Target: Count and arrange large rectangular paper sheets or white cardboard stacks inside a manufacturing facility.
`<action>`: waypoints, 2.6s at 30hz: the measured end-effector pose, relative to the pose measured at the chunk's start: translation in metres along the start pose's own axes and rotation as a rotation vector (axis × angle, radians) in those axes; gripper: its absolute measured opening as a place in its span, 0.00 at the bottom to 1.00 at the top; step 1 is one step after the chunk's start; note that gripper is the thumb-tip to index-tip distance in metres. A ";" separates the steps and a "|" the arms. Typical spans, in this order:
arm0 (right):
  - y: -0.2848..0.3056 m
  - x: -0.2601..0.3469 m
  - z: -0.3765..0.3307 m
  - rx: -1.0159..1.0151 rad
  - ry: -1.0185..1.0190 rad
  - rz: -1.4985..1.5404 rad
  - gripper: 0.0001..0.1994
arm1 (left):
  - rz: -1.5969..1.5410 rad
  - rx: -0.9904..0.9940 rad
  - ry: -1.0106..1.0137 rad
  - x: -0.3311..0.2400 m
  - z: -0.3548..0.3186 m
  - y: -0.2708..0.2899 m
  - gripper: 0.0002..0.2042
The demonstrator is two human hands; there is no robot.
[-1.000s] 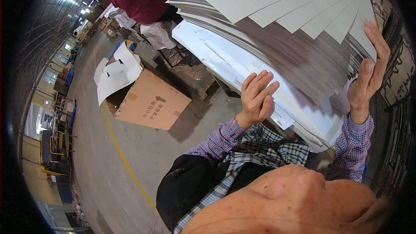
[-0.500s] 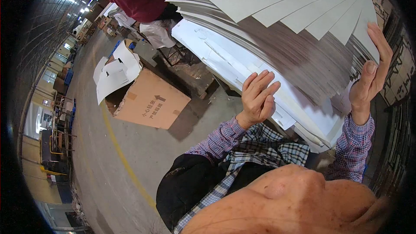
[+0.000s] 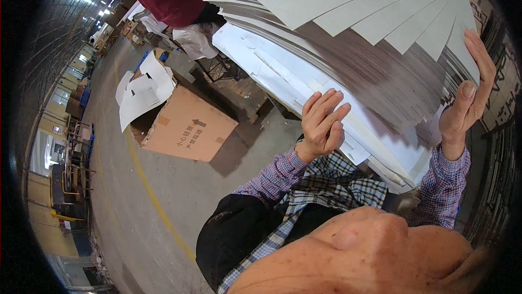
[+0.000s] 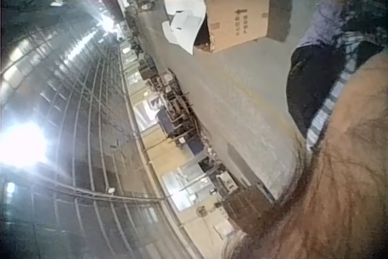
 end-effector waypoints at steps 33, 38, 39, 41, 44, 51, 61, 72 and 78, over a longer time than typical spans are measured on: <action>-0.004 0.015 0.003 -0.036 -0.087 0.027 0.26 | -0.045 0.232 0.011 -0.001 0.020 0.027 0.17; -0.008 0.018 0.003 -0.055 -0.102 0.052 0.24 | -0.186 0.157 0.088 0.003 0.043 0.051 0.14; -0.010 0.018 0.003 -0.060 -0.109 0.066 0.24 | -0.154 0.036 -0.029 0.003 0.061 0.065 0.14; -0.009 0.017 0.004 -0.056 -0.113 0.052 0.24 | 0.039 -0.121 -0.153 -0.012 0.105 0.098 0.16; -0.006 0.017 0.004 -0.055 -0.121 0.049 0.23 | 0.146 -0.294 -0.341 -0.030 0.156 0.129 0.17; -0.010 0.021 0.009 -0.042 -0.108 0.078 0.22 | 0.253 0.097 -0.662 -0.042 0.222 0.112 0.18; -0.008 0.023 0.008 -0.039 -0.127 0.082 0.23 | 0.154 0.089 -0.758 -0.034 0.235 0.098 0.11; -0.007 0.021 0.007 -0.040 -0.127 0.077 0.23 | 0.208 0.138 -0.859 -0.056 0.238 0.093 0.13; -0.009 0.022 0.009 -0.036 -0.111 0.092 0.21 | 0.279 0.026 -0.854 -0.054 0.234 0.089 0.10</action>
Point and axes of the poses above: each hand's wrist, its own z-axis towards the middle knuckle, its own y-axis out of the back of the hand, x = y × z, the point moved 2 cm from there along z, towards the middle knuckle, and after that the axes turned 4 degrees about z, right-handed, at the moved point
